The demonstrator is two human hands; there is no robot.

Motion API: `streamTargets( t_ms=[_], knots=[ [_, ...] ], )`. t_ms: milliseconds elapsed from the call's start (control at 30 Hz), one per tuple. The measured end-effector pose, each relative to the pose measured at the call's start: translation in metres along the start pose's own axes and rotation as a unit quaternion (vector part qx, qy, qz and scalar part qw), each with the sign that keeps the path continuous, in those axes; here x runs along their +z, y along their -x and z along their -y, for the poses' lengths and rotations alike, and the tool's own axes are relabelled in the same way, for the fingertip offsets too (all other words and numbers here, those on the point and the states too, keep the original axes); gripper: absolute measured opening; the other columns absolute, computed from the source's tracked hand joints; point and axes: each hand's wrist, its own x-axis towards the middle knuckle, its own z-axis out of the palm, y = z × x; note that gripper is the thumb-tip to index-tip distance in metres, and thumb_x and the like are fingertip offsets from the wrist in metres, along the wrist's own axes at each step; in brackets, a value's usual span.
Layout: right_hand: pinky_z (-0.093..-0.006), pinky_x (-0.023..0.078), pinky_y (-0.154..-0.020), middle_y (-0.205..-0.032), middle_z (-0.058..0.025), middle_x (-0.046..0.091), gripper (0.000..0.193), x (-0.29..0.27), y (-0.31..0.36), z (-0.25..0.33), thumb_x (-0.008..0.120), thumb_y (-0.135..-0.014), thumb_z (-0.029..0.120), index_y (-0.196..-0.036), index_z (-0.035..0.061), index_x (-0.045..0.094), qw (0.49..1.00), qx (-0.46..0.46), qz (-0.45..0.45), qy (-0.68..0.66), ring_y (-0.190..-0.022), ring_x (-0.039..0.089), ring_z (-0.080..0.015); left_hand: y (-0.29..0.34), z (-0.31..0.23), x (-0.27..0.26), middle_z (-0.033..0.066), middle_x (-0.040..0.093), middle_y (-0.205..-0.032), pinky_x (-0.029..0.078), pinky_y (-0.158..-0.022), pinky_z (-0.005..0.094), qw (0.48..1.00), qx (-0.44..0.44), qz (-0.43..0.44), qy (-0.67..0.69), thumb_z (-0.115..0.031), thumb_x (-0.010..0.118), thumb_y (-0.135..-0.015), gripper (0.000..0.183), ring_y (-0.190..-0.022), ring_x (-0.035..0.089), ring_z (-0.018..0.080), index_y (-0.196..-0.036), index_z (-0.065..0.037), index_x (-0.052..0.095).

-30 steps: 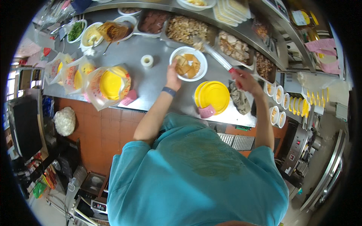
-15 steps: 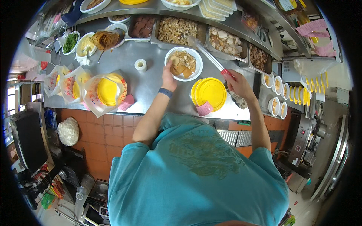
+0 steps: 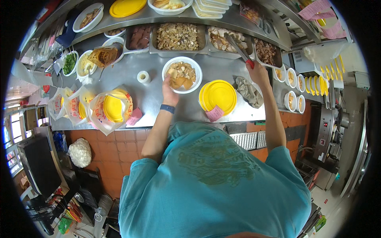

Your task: The person assembles a noodle bowl by placing noodles, meat, and broth into a disposable container, then adds chopped green onions and closes the lid. The person handles multiple ingredients and uses tongs and a ladle to transfer items.

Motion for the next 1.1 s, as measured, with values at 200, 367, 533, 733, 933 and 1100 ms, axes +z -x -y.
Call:
streamTargets(
  t_ms=[200, 367, 533, 733, 933, 1100],
  knots=[
    [-0.0527, 0.05, -0.089, -0.097, -0.0303, 0.069, 0.057, 0.039, -0.064, 0.0, 0.054, -0.095, 0.052, -0.107, -0.0022, 0.067, 0.998, 0.018, 0.058, -0.011, -0.101, 0.065, -0.0468, 0.002, 0.007, 0.015, 0.0101, 0.058, -0.137, 0.042, -0.11, 0.0415, 0.999, -0.01, 0.022, -0.033, -0.03, 0.054, -0.101, 0.046, -0.127, 0.055, 0.0254, -0.14, -0.005, 0.049],
    [-0.0363, 0.05, -0.058, -0.08, -0.0143, 0.069, 0.047, 0.024, -0.042, -0.012, 0.058, -0.097, 0.046, -0.102, -0.0003, 0.067, 0.972, 0.056, 0.12, -0.195, -0.066, 0.065, -0.0239, -0.001, 0.014, 0.028, 0.0111, 0.057, -0.14, 0.041, -0.112, 0.0421, 0.997, -0.025, 0.047, -0.049, -0.033, 0.054, -0.101, 0.051, -0.13, 0.054, 0.0264, -0.142, -0.005, 0.047],
    [-0.0228, 0.03, -0.04, -0.067, 0.0004, 0.056, 0.033, -0.009, 0.017, -0.015, 0.055, -0.102, 0.035, -0.098, 0.0033, 0.066, 0.866, 0.159, 0.189, -0.434, -0.046, 0.042, -0.0043, -0.012, 0.026, 0.032, 0.0121, 0.057, -0.141, 0.041, -0.112, 0.0417, 0.996, -0.023, 0.063, -0.064, -0.032, 0.051, -0.103, 0.049, -0.13, 0.055, 0.0265, -0.142, -0.003, 0.047],
    [-0.0215, 0.031, -0.041, -0.065, 0.0026, 0.054, 0.032, -0.072, 0.097, 0.0, 0.053, -0.104, 0.032, -0.101, 0.0028, 0.066, 0.879, 0.091, 0.255, -0.393, -0.047, 0.042, -0.0035, -0.016, 0.031, 0.034, 0.01, 0.058, -0.14, 0.042, -0.111, 0.0411, 0.996, -0.035, 0.029, -0.078, -0.034, 0.052, -0.103, 0.048, -0.128, 0.056, 0.0254, -0.142, -0.006, 0.048],
    [-0.0274, 0.042, -0.048, -0.067, -0.0045, 0.06, 0.03, -0.084, 0.134, 0.028, 0.059, -0.101, 0.03, -0.102, 0.0012, 0.067, 0.943, -0.099, 0.242, -0.208, -0.054, 0.054, -0.0104, -0.003, 0.024, 0.041, 0.0095, 0.059, -0.138, 0.043, -0.11, 0.0418, 0.993, -0.048, 0.08, -0.077, -0.04, 0.053, -0.102, 0.05, -0.127, 0.056, 0.0254, -0.14, -0.007, 0.051],
    [-0.027, 0.038, -0.045, -0.065, -0.0007, 0.057, 0.027, -0.11, 0.138, 0.002, 0.057, -0.102, 0.028, -0.103, 0.0026, 0.067, 0.949, 0.006, 0.228, -0.22, -0.049, 0.047, -0.0069, 0.007, 0.023, 0.043, 0.0103, 0.059, -0.138, 0.042, -0.111, 0.0414, 0.995, -0.036, 0.064, -0.067, -0.039, 0.054, -0.101, 0.05, -0.127, 0.056, 0.0265, -0.139, -0.007, 0.052]
  ],
)
